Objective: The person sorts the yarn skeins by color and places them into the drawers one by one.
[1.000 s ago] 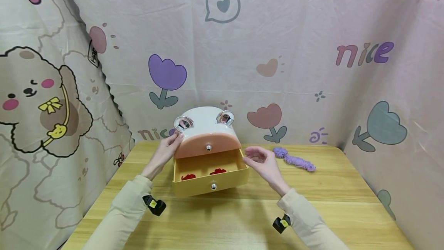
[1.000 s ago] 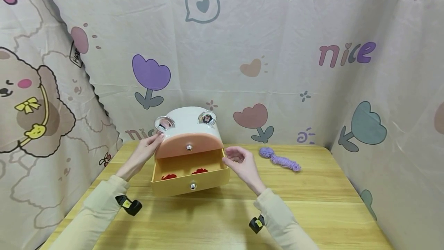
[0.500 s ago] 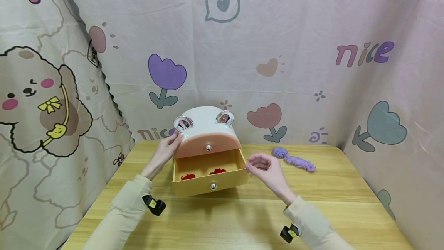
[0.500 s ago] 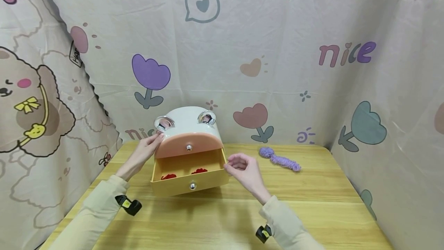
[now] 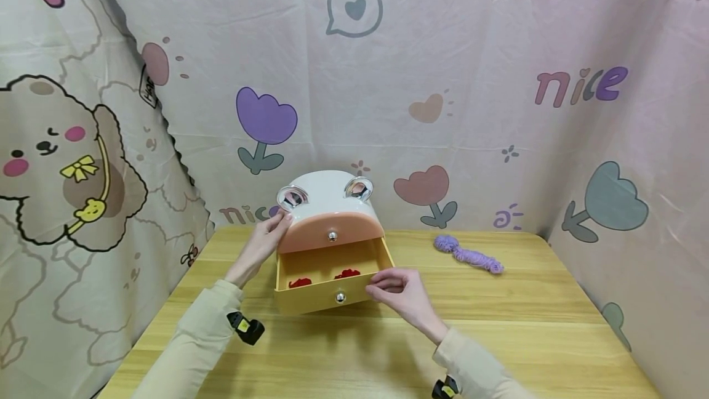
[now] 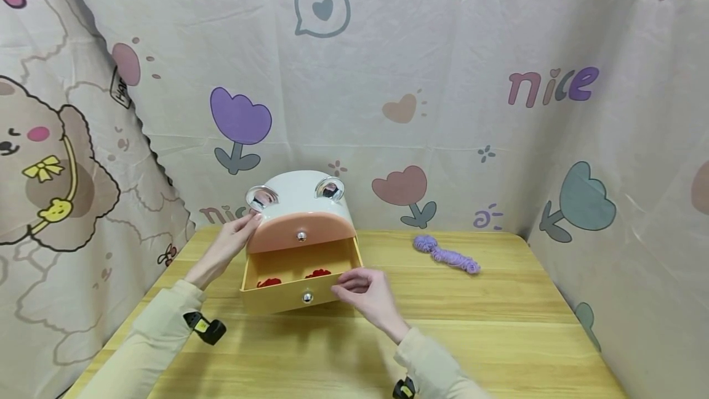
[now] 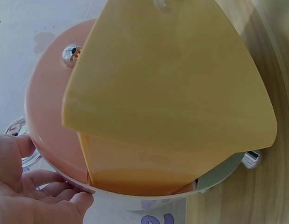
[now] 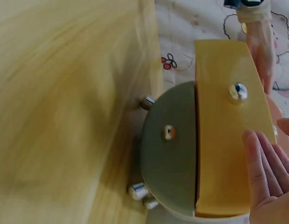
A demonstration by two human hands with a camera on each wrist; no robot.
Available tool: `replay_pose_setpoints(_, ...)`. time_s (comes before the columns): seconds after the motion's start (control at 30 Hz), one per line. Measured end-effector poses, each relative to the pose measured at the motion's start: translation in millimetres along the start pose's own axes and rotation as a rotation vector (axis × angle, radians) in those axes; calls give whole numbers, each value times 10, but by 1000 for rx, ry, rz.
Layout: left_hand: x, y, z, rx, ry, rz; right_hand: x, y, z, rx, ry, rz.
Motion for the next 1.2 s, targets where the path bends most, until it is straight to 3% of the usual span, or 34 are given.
replay_pose_setpoints(0.37, -30, -5, -20, 8, -7, 9, 100, 240, 94, 30, 6, -15)
replay_pose_setpoints(0.73, -14, -1, -5, 12, 0, 4, 140, 408, 120, -42, 4, -20)
replay_pose_setpoints(1.2, 1, -3, 10, 8, -5, 7, 183, 500, 131, -27, -91, 1)
Point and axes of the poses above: each hand's wrist, its own x-axis away from the middle knuckle, its own y-axis out of the palm, z = x × y, the point moved 5 cm from there along -x, towards the middle knuckle, and after that the axes turned 14 degrees about z, right-handed, at the moved point
